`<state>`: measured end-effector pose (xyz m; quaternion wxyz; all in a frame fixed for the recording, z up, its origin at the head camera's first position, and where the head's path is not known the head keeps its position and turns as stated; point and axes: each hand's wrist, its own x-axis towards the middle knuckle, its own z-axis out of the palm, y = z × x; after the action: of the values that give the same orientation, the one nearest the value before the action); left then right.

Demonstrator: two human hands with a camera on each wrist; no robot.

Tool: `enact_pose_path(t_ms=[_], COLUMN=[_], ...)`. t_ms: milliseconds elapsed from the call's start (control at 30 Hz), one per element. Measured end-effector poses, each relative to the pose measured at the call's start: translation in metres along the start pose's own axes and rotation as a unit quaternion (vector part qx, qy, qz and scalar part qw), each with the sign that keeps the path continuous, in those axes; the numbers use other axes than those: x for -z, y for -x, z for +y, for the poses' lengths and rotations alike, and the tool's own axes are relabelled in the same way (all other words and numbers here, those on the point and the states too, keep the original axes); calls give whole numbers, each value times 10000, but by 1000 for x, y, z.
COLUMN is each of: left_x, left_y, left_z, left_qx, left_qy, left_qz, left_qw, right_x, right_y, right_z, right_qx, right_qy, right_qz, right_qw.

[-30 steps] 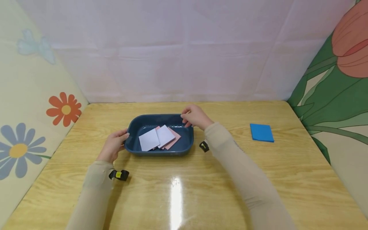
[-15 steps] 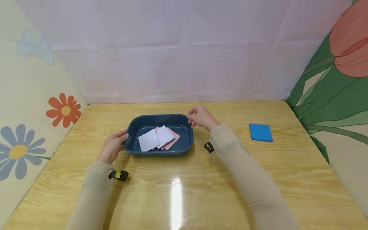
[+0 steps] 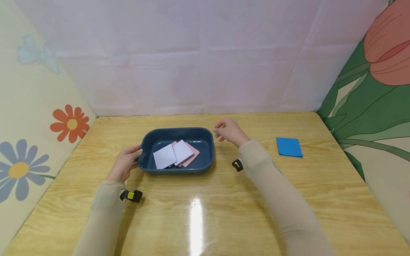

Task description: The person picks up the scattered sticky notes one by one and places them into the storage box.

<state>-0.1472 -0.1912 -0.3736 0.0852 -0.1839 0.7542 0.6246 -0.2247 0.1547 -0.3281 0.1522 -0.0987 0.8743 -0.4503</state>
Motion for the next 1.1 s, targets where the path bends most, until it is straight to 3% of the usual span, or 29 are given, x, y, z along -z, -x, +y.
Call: enact_pose_path(t_ms=[700, 1100], left_x=[-1, -1], left_y=[0, -1], left_z=[-1, -3], left_qx=[-75, -86], left_qy=[-91, -140], left_qz=[26, 140], left_qw=[9999, 9998], right_x=[14, 21], right_y=[13, 19], right_z=[24, 36], right_qx=[-84, -335], right_qy=[30, -30], right_qz=[92, 94], right_qw=[9999, 9994])
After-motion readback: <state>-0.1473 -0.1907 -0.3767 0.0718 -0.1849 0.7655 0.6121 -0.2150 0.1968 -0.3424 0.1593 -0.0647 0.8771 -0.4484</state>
